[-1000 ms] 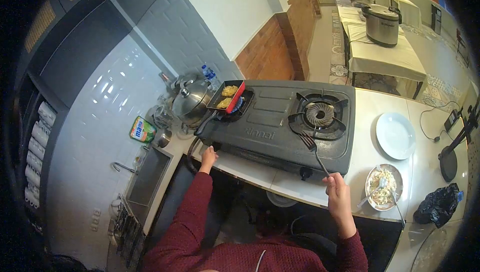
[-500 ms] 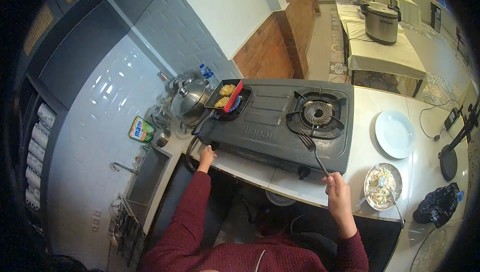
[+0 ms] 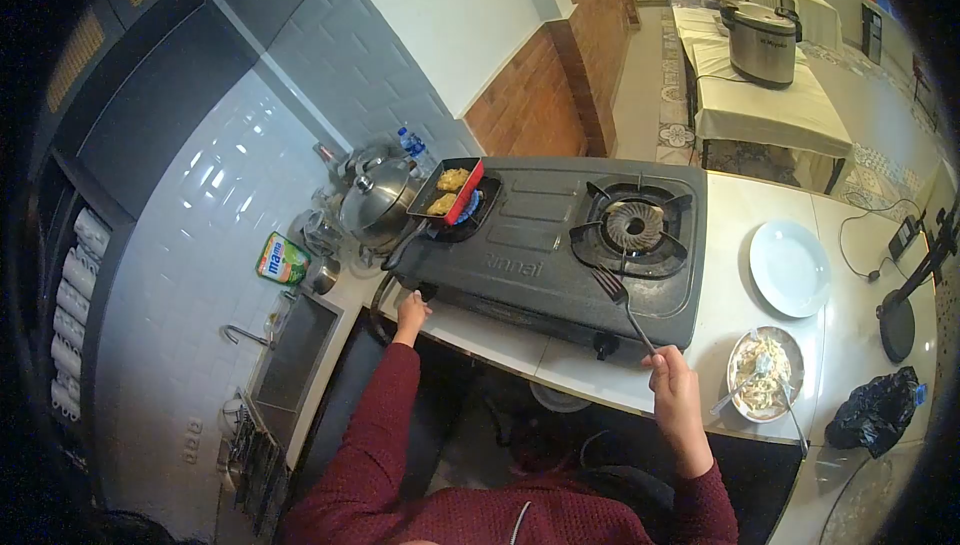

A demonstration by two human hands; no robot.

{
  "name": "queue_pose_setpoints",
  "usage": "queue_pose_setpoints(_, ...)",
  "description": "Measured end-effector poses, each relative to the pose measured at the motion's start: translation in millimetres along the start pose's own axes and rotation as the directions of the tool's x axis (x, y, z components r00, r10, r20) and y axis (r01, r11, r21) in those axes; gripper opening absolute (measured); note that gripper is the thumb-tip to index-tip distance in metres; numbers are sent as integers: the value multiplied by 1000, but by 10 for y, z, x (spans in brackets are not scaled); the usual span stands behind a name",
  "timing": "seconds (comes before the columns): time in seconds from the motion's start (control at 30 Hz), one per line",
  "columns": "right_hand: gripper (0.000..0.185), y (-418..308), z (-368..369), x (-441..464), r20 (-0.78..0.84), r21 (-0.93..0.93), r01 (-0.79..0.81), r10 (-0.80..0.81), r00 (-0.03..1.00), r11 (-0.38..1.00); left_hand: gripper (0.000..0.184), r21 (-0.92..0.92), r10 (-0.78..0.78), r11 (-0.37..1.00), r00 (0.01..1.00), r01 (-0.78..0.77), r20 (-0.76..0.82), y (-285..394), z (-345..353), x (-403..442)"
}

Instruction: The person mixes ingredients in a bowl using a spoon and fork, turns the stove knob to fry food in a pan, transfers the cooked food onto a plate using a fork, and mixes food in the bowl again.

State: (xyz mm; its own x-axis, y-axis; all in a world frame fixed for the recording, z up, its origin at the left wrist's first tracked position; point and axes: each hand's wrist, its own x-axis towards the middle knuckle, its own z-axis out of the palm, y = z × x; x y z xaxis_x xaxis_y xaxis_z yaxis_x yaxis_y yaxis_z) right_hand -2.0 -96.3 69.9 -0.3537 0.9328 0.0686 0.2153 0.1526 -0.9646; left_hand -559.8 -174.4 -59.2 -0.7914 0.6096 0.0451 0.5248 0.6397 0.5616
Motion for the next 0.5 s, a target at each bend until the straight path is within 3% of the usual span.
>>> queue_pose_setpoints(0.1, 27, 5, 3, -1, 2, 16, 0, 0, 1000, 1000, 44, -33, -72, 997, 997, 73, 10, 78, -23, -61)
queue_pose_setpoints(0.3, 27, -2, 21, -9, 19, 5, -29, 28, 999, 1000, 38, 214, 24, 977, 999, -15, -42, 297, -133, -266)
queue_pose_setpoints(0.5, 27, 41, 234, -56, 62, 77, -91, 87, 994, 993, 39, 280, 14, 960, 998, 2, -57, 383, -187, -419)
